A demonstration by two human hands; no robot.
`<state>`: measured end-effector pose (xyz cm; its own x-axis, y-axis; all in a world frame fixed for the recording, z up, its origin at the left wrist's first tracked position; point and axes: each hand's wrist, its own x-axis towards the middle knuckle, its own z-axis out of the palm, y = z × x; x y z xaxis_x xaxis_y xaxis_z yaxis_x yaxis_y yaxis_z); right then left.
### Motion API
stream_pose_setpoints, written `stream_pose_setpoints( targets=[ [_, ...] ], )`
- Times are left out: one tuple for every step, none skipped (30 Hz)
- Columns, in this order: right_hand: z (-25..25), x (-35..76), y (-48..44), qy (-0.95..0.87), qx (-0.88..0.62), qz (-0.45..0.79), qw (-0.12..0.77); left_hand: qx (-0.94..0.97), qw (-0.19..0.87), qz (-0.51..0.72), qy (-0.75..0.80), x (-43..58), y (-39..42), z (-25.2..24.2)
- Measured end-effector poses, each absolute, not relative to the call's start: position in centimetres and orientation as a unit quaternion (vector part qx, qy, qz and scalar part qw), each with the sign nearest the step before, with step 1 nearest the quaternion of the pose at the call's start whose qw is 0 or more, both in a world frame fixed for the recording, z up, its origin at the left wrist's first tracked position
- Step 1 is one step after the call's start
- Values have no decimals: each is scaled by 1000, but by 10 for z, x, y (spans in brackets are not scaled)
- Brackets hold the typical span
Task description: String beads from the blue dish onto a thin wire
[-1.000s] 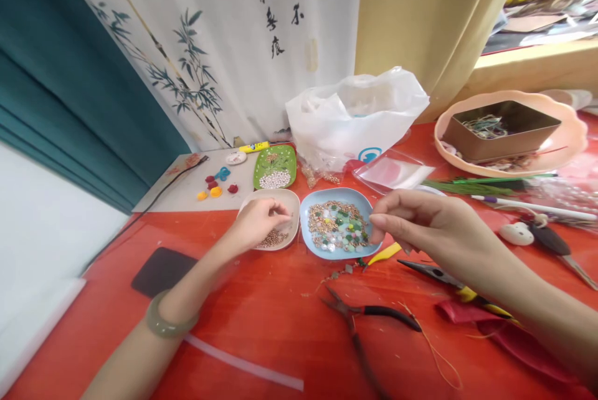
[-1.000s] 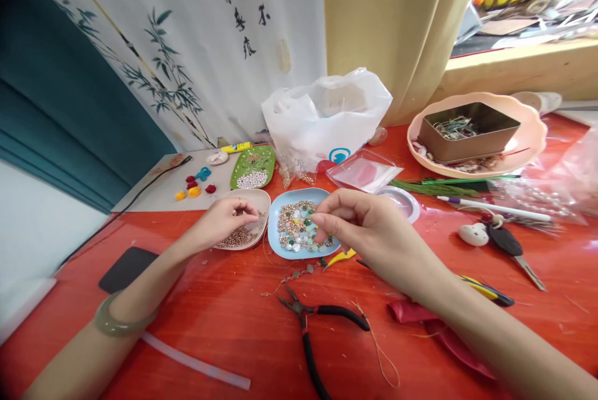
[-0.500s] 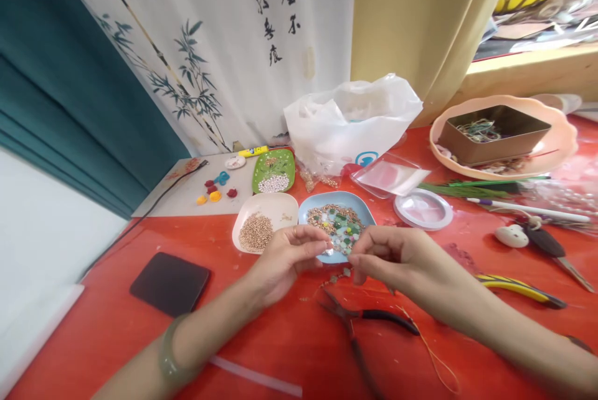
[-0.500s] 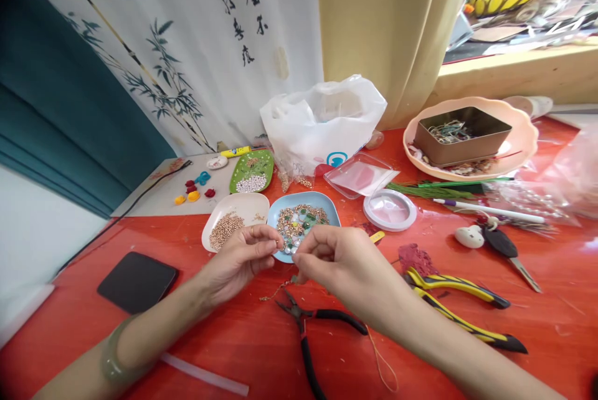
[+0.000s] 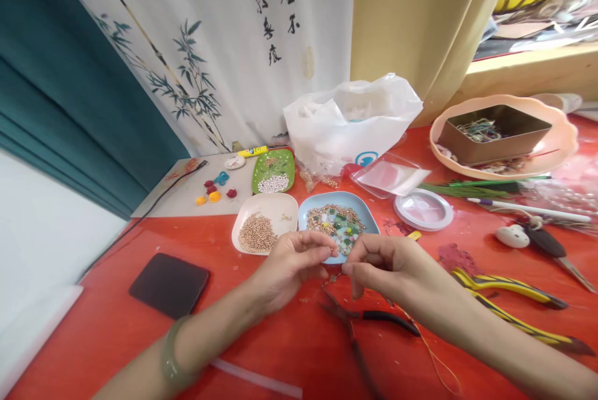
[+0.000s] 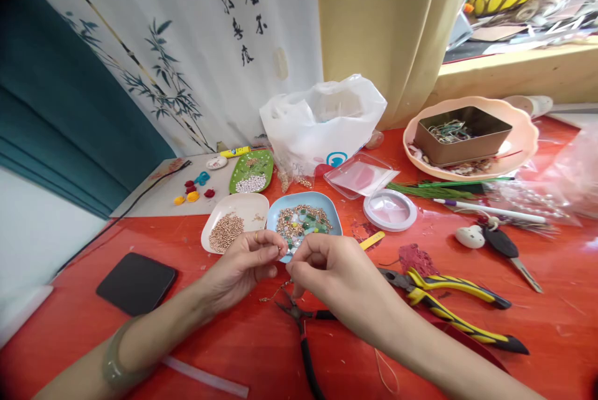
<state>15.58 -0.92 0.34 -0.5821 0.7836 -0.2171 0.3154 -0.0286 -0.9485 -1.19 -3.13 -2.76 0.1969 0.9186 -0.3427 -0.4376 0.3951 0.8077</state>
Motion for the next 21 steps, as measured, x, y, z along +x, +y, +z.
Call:
stream_pose_setpoints(
  targets=[
    [4,156,-9,-667,-411,589,201,288,720,470,422,-12,-32,-27],
    [4,155,-9,-665,-411,590,201,293,719,469,421,-12,-32,-27],
    [4,155,-9,-664,-414,590,199,298,719,467,420,-12,-32,-27],
    [4,155,-9,-663,-416,590,197,303,719,464,418,-12,-32,-28],
    [4,155,-9,-662,-418,590,195,308,720,462,417,-12,-32,-28],
    [4,155,-9,-663,-419,590,194,312,721,459,416,-13,-32,-28],
    [3,155,-9,-663,-419,589,194,314,722,456,415,-13,-31,-28],
    [3,155,-9,-664,-417,589,194,314,724,453,415,-13,-31,-28],
    [3,155,-9,-665,-416,589,196,313,726,450,416,-14,-31,-28],
    [3,155,-9,-665,-415,589,197,312,727,447,418,-14,-31,-28],
    [3,155,-9,-665,-414,589,198,310,728,444,420,-13,-31,-28],
    [4,155,-9,-665,-414,589,198,308,728,443,423,-13,-32,-27],
    [4,155,-9,-664,-415,590,197,307,727,443,425,-13,-32,-27],
    [4,155,-9,-664,-415,590,196,306,726,444,428,-12,-32,-27],
    [4,155,-9,-663,-415,592,196,305,724,444,431,-12,-32,-26],
    [4,155,-10,-662,-414,593,196,303,722,445,433,-12,-32,-27],
    [3,155,-10,-661,-413,594,198,303,721,446,435,-12,-32,-27],
    [3,155,-10,-662,-412,594,199,304,721,446,436,-12,-32,-27],
    [2,156,-10,-663,-411,593,201,305,721,445,435,-12,-32,-28],
    [1,156,-10,-664,-410,592,203,307,722,443,434,-12,-32,-28],
    [1,156,-11,-664,-409,591,205,310,723,441,432,-12,-32,-28]
  ],
)
